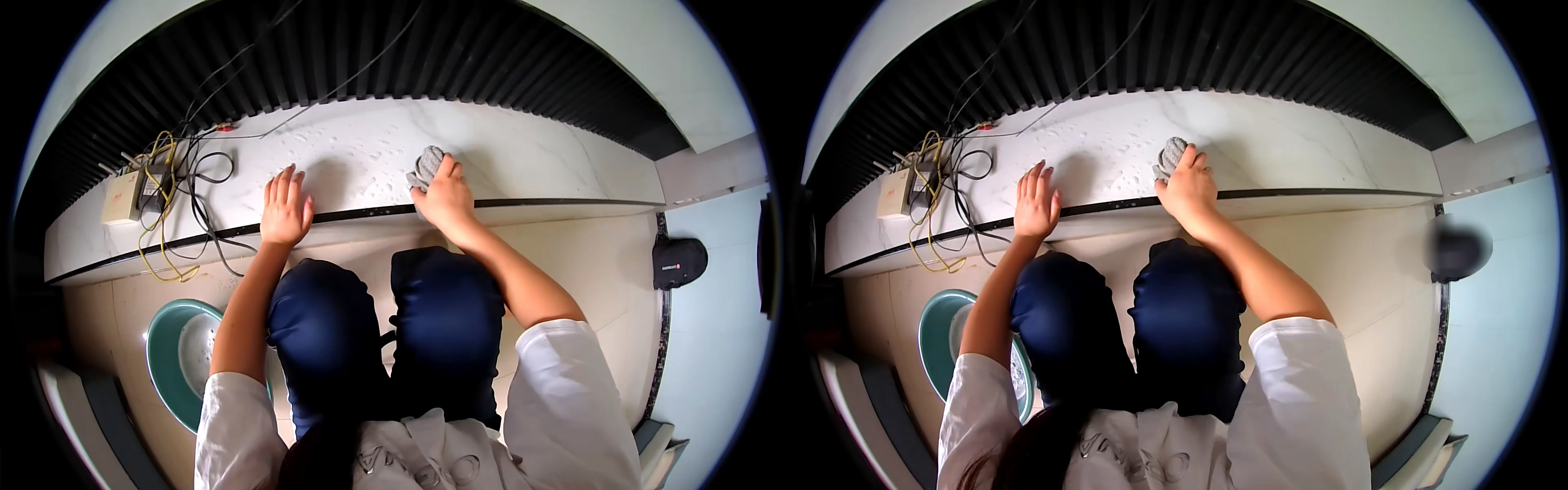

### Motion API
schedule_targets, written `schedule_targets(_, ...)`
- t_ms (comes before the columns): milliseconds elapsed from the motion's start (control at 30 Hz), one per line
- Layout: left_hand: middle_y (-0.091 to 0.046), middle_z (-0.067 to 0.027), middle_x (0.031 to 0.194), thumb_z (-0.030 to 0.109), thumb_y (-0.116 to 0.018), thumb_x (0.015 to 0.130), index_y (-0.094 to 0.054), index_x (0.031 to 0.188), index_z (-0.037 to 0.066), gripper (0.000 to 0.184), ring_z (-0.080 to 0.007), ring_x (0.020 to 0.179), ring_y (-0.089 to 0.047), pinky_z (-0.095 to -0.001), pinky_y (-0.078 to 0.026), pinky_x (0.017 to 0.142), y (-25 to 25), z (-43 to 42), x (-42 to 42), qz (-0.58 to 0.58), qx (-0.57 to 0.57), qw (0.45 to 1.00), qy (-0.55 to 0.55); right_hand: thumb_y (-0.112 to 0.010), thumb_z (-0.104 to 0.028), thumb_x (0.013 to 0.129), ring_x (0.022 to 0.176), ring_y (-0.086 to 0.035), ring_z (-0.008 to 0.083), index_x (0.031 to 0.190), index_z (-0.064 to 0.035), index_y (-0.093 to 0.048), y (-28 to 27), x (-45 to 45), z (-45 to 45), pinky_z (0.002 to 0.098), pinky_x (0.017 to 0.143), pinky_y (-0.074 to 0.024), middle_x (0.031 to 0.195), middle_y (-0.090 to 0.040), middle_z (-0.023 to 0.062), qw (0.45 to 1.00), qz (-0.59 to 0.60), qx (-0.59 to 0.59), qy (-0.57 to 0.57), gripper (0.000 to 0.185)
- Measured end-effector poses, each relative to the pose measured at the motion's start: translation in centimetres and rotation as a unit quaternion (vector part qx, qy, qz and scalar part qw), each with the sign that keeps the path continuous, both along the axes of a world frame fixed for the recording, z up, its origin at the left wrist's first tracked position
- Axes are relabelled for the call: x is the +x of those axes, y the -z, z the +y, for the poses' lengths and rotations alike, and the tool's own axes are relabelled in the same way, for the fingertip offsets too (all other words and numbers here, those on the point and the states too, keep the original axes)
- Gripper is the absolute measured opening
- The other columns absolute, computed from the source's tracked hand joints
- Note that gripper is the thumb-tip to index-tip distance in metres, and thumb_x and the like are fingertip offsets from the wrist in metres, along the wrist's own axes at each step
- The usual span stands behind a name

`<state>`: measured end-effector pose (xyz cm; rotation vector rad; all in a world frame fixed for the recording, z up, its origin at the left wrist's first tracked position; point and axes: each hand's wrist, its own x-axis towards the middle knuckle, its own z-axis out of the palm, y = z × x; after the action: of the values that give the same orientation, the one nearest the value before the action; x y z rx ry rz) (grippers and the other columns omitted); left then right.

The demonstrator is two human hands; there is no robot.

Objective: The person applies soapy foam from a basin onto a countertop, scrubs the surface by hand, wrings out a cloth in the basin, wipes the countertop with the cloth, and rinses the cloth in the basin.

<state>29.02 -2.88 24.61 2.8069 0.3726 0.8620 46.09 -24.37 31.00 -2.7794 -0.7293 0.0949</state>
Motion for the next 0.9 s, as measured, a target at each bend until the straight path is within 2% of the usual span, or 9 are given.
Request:
schedule_targets(200, -0.043, -0.0199, 0.121, 0.017, -0.05, 0.077, -0.043, 0.116, 0.0, 0.043, -0.0358, 0.111, -0.041, -0.0447, -0.031, 0.095, -0.2, 0.0, 0.0, -0.052, -0.029, 0.998, -0.018, -0.066, -0.032, 0.068, 0.091, -0.053, 0.0396, 0.118, 0.001, -0.021, -0.4, -1.4, 3.5, 0.0435, 0.076, -0.0471, 0.113, -0.038, 0.0248, 0.994, 0.103, 0.028, -0.002, 0.075)
schedule_targets(300, -0.043, -0.0197, 0.121, 0.017, -0.051, 0.077, -0.043, 0.116, 0.0, 0.043, -0.0356, 0.11, -0.041, -0.0445, -0.031, 0.095, -0.1, -0.1, 0.1, -0.047, -0.023, 0.998, -0.031, -0.067, -0.035, 0.067, 0.099, -0.049, 0.0404, 0.111, 0.003, -0.02, -0.7, -2.2, 5.6, 0.0429, 0.082, -0.044, 0.113, -0.036, 0.0296, 0.984, 0.163, 0.066, 0.017, 0.075)
schedule_targets(333, -0.044, -0.0197, 0.121, 0.017, -0.051, 0.077, -0.043, 0.116, 0.0, 0.043, -0.0355, 0.11, -0.042, -0.0445, -0.031, 0.095, -0.1, -0.1, 0.2, -0.047, -0.022, 0.998, -0.032, -0.069, -0.033, 0.065, 0.103, -0.046, 0.0372, 0.111, 0.0036, -0.023, 0.2, -2.1, 6.3, 0.0406, 0.084, -0.0422, 0.114, -0.035, 0.0292, 0.979, 0.161, 0.118, 0.039, 0.075)
schedule_targets(433, -0.043, -0.0196, 0.121, 0.016, -0.05, 0.077, -0.043, 0.116, 0.0, 0.043, -0.0363, 0.11, -0.042, -0.0445, -0.032, 0.095, -0.1, -0.2, 0.0, -0.047, -0.022, 0.998, -0.031, -0.07, -0.026, 0.064, 0.1, -0.048, 0.0403, 0.114, 0.0034, -0.024, 1.9, -0.9, 7.4, 0.0418, 0.085, -0.0431, 0.114, -0.035, 0.0287, 0.944, 0.179, 0.249, 0.118, 0.074)
schedule_targets(500, -0.042, -0.0194, 0.123, 0.014, -0.049, 0.077, -0.042, 0.117, 0.0, 0.043, -0.038, 0.11, -0.041, -0.0445, -0.031, 0.096, -0.2, -0.2, 0.0, -0.051, -0.029, 0.998, -0.025, -0.07, -0.021, 0.062, 0.103, -0.047, 0.0393, 0.116, 0.0067, -0.023, 2.9, 0.7, 6.4, 0.0408, 0.089, -0.0399, 0.116, -0.036, 0.0308, 0.919, 0.206, 0.322, 0.101, 0.076)
schedule_targets(633, -0.043, -0.0194, 0.122, 0.013, -0.05, 0.076, -0.042, 0.117, 0.0, 0.044, -0.0378, 0.109, -0.041, -0.0444, -0.032, 0.095, -0.3, -0.1, 0.0, -0.057, -0.033, 0.998, -0.019, -0.071, -0.021, 0.061, 0.106, -0.046, 0.0391, 0.114, 0.0079, -0.026, 3.4, 3.8, 4.5, 0.0395, 0.089, -0.0398, 0.115, -0.039, 0.0302, 0.921, 0.146, 0.35, 0.095, 0.076)
schedule_targets(700, -0.043, -0.0195, 0.122, 0.011, -0.05, 0.075, -0.042, 0.117, 0.0, 0.043, -0.0378, 0.109, -0.041, -0.0443, -0.032, 0.095, -0.3, -0.1, 0.0, -0.057, -0.035, 0.998, -0.013, -0.072, -0.023, 0.061, 0.106, -0.047, 0.0399, 0.113, 0.0079, -0.03, 3.2, 5.0, 4.2, 0.0391, 0.089, -0.04, 0.115, -0.041, 0.0299, 0.945, 0.077, 0.296, 0.115, 0.073)
schedule_targets(767, -0.043, -0.0195, 0.122, 0.011, -0.05, 0.075, -0.043, 0.116, 0.0, 0.043, -0.0379, 0.109, -0.041, -0.0442, -0.032, 0.095, -0.6, 0.0, 0.0, -0.057, -0.036, 0.998, -0.001, -0.072, -0.024, 0.063, 0.106, -0.047, 0.0396, 0.113, 0.0061, -0.032, 2.7, 7.0, 4.7, 0.0389, 0.089, -0.0403, 0.115, -0.044, 0.0289, 0.96, 0.08, 0.242, 0.112, 0.071)
schedule_targets(900, -0.047, -0.0184, 0.118, 0.016, -0.053, 0.075, -0.045, 0.114, -0.001, 0.044, -0.033, 0.11, -0.044, -0.0467, -0.033, 0.093, -0.3, 0.2, 0.1, -0.045, -0.019, 0.999, -0.007, -0.069, -0.026, 0.066, 0.102, -0.052, 0.0358, 0.114, 0.0013, -0.034, 2.0, 10.1, 7.6, 0.0394, 0.086, -0.043, 0.11, -0.054, 0.0215, 0.986, -0.018, 0.144, 0.076, 0.065)
